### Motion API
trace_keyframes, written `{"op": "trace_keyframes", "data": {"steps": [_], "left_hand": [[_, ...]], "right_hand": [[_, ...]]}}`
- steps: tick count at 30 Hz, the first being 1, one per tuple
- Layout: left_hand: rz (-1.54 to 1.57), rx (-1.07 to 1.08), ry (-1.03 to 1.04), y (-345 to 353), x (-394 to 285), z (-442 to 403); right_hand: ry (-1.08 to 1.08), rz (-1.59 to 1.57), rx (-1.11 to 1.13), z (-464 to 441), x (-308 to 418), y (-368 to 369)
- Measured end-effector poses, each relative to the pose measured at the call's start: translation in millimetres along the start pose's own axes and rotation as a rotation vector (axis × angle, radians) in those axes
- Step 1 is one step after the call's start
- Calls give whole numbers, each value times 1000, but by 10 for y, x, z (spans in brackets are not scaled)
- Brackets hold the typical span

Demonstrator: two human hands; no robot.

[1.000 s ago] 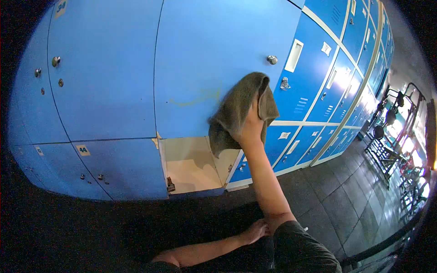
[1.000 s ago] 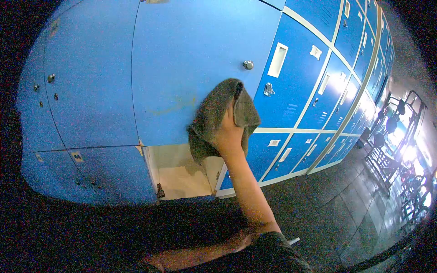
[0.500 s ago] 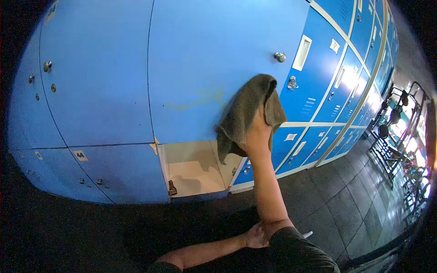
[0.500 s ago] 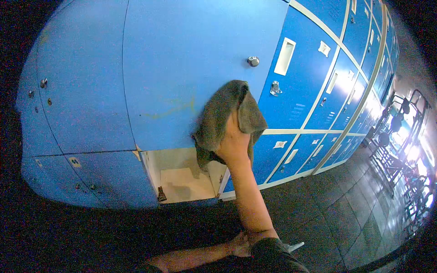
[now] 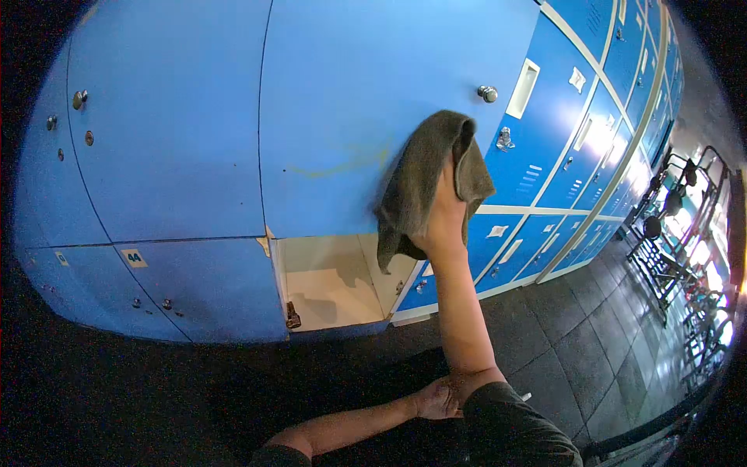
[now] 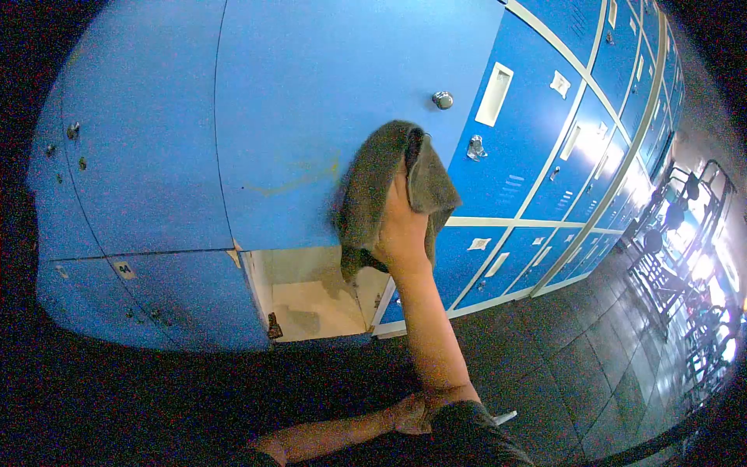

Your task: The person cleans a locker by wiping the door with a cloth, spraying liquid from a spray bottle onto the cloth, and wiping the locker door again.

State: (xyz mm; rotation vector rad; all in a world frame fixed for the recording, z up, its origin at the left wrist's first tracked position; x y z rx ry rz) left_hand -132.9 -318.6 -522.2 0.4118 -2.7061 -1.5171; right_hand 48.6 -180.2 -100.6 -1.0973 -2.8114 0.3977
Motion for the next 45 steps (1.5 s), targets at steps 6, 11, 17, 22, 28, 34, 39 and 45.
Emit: {"op": "trace_keyframes", "data": {"steps": [6,11,17,22,28,34,39,45], "left_hand": [[-464,-247,-53,-204,46,75],[-245,-172,-33,348,-51,-52],[-156,-1,43,173,-28,88],[-410,-270,-49,-129,4,85],[-254,-203,-70,-59,-42,84],[-154,-133,-70,124,-54,24],[-942,-208,152,1,-40,134],[-97,-41,-82,564,-104,-13]], "right_hand": [[26,-9,-106,199,-239,-146],[56,-23,-189,-181,-145,-100],[-31,24,-7,-18,-24,17],[3,70,14,205,-272,-20],[-51,125,-87,-159,-175,22],[31,-5,-21,-57,101,16],[19,75,-54,160,-195,-32],[-20,150,-120,-215,26,-3]]}}
Point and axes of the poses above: each hand's wrist, its own z-axis away from the middle knuckle, its own y-axis out of the palm, x = y × z, the point moved 5 cm from there along -z, towards the middle knuckle, and after that the axes turned 2 degrees about -z, right-handed, at the moved point
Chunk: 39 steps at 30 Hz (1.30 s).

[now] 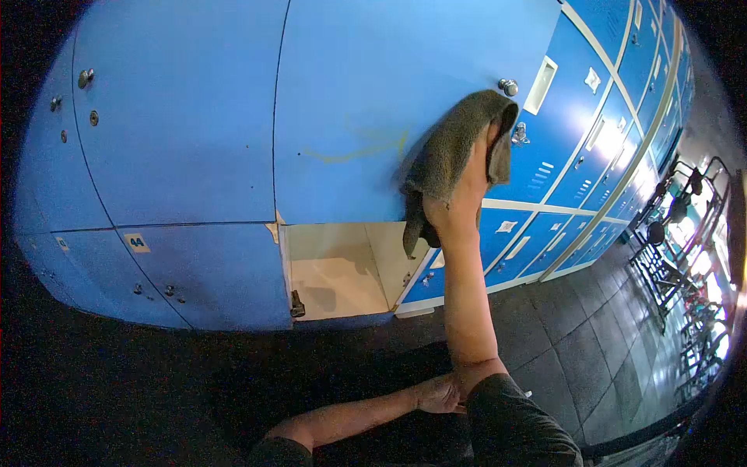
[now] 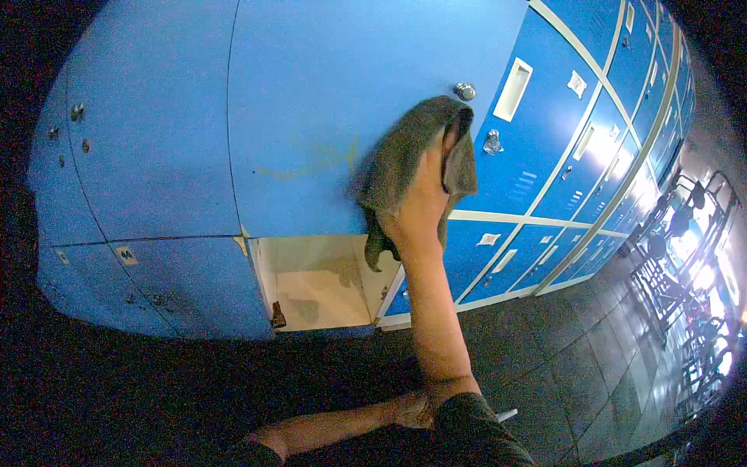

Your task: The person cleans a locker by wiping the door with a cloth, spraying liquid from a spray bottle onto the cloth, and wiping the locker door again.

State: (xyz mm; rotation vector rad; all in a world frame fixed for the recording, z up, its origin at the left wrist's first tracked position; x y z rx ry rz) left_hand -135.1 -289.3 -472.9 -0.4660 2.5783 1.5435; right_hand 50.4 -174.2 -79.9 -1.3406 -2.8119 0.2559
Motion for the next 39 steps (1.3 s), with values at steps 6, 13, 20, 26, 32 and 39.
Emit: {"op": "trace_keyframes", "data": {"steps": [6,13,20,26,32,39], "left_hand": [[-443,-190,90,-353,56,122],[232,117,54,-281,148,3],[-74,-83,-32,-211,84,-19],[115,-169,-26,-665,286,81],[962,-24,-312,36,176,86],[239,31,-90,-719,185,-4]], "right_hand": [[-8,-65,102,261,122,7],[-1,-44,67,379,-288,-48],[127,-94,-6,141,-83,13],[60,-26,195,549,-171,28],[173,-219,-9,353,-362,-60],[-16,-7,-27,122,-229,80]]}}
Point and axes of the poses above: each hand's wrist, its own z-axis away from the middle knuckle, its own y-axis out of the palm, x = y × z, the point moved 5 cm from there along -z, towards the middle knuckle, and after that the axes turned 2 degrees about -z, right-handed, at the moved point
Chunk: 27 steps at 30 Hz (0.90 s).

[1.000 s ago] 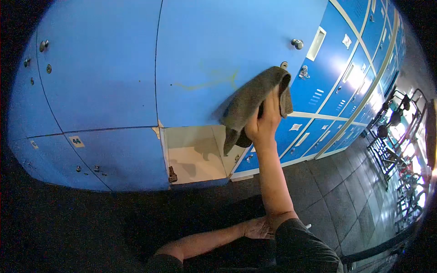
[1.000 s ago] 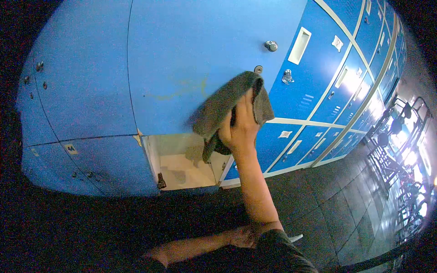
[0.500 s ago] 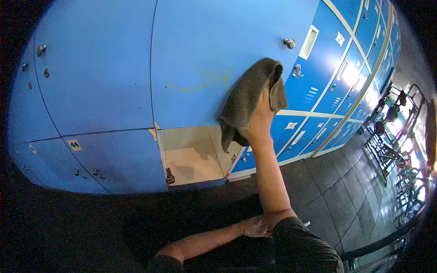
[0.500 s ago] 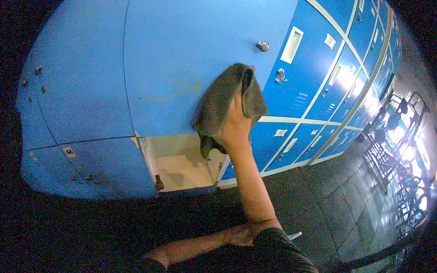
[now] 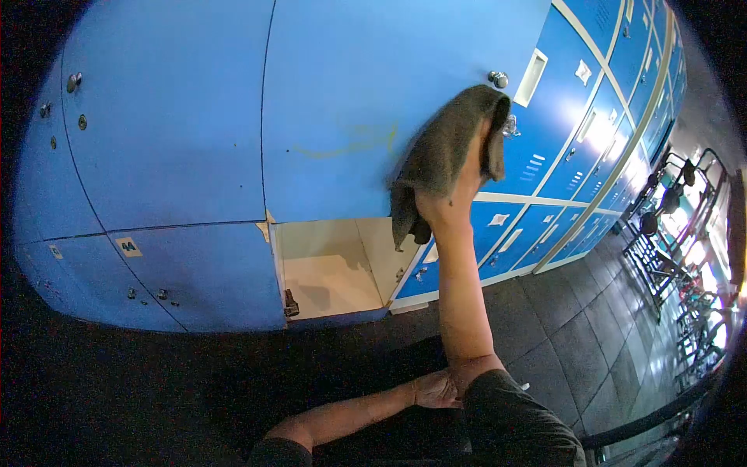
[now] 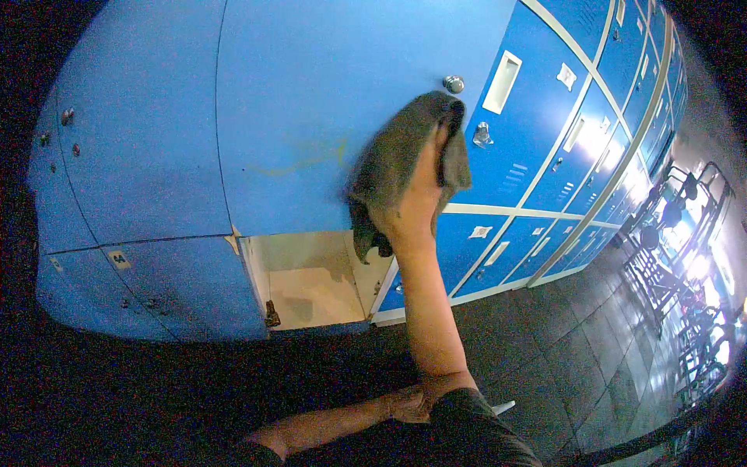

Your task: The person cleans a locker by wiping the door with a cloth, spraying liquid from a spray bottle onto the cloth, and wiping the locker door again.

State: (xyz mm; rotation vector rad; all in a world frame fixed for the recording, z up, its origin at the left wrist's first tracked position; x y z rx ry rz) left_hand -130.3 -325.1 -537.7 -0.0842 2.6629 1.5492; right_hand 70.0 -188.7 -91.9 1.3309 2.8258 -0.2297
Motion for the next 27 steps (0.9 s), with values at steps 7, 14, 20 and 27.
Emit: {"op": "trace_keyframes", "data": {"steps": [7,14,20,27], "left_hand": [[-1048,-331,230,372,16,108],[-268,349,60,608,26,-50],[-330,-46,117,-91,-1,108],[-272,-74,139,637,85,39]], "right_hand": [[97,-40,181,438,-91,-52],[141,-48,18,80,-87,-42],[123,-82,156,121,43,89],[116,-75,223,466,-100,-16]]}}
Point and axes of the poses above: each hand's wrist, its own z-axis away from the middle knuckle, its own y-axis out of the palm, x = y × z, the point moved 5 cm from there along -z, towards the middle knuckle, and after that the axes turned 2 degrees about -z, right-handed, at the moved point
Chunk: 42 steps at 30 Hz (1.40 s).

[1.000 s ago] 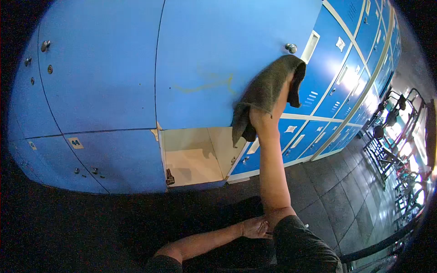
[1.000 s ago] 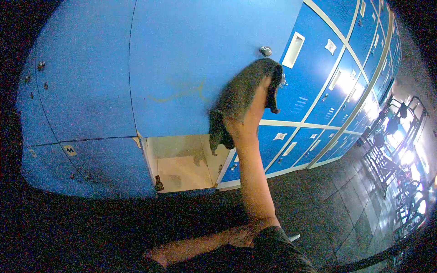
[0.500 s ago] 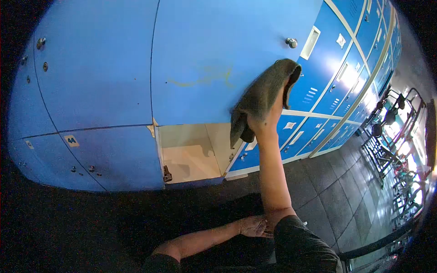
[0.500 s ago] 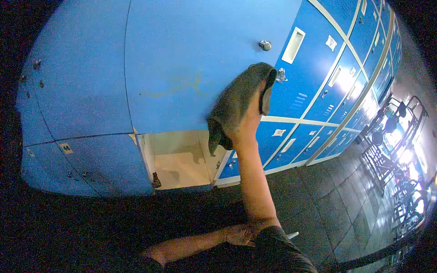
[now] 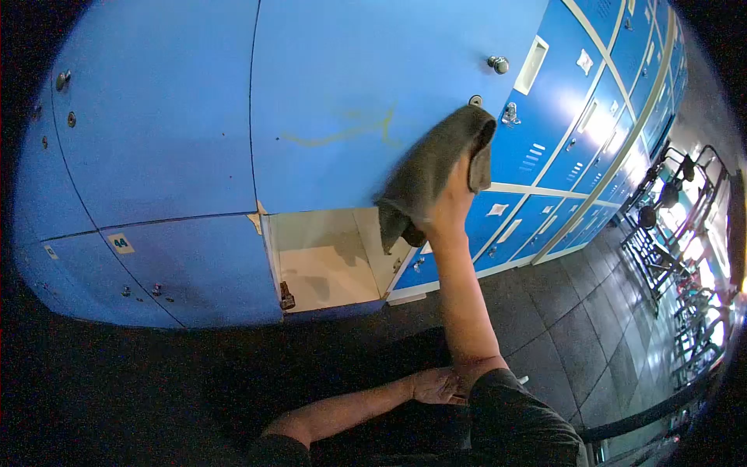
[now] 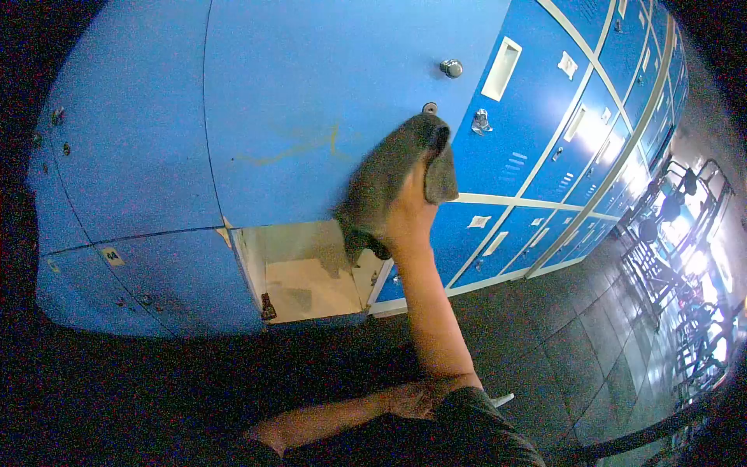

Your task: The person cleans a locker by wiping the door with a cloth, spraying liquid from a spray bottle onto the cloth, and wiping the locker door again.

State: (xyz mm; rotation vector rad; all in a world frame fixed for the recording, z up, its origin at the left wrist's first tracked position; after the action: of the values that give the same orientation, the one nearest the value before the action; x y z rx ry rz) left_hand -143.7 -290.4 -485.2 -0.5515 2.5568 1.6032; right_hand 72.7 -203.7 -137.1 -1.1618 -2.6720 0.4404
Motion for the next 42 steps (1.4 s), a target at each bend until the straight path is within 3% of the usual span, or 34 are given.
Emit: {"op": "trace_keyframes", "data": {"steps": [2,4,7,11,14,16,19,22,24,26,29,31,32,34,35,37,42], "left_hand": [[-239,-126,48,-191,17,-28],[-250,-50,41,-155,-18,-50],[135,232,-81,-198,-10,-28],[558,122,-244,-554,147,15],[963,64,-348,-272,121,103],[817,115,-263,-12,70,48],[216,254,-30,253,-76,-29],[232,255,-93,127,-56,-55],[372,198,-173,-524,137,-69],[225,75,-183,-913,200,-11],[197,39,-97,-799,199,61],[183,99,-51,-412,143,58],[144,145,-51,-157,38,32],[502,111,-266,-246,137,5],[893,22,-482,-614,273,18],[1115,-7,-600,-754,359,-1],[284,283,-114,-660,222,-88]], "right_hand": [[53,-136,-117,-70,-20,-94],[-97,89,-161,-232,100,-147],[-34,-51,-258,-381,107,-103],[-61,20,-176,-348,296,-65],[-131,78,-128,-234,326,-68],[-103,54,-135,-79,118,-23],[-89,60,-147,-64,-26,-71],[-17,-60,-169,-244,-80,-101],[18,-87,-193,-363,-34,-86],[1,-46,-210,-425,59,-67],[-66,-84,-222,-353,384,-96],[-122,38,-153,-246,431,-60],[-49,2,-100,-182,325,-18],[54,-7,-21,-71,180,-4],[79,14,5,-40,151,-18],[133,-72,-65,53,91,-34],[-71,123,-212,-291,158,-85]]}}
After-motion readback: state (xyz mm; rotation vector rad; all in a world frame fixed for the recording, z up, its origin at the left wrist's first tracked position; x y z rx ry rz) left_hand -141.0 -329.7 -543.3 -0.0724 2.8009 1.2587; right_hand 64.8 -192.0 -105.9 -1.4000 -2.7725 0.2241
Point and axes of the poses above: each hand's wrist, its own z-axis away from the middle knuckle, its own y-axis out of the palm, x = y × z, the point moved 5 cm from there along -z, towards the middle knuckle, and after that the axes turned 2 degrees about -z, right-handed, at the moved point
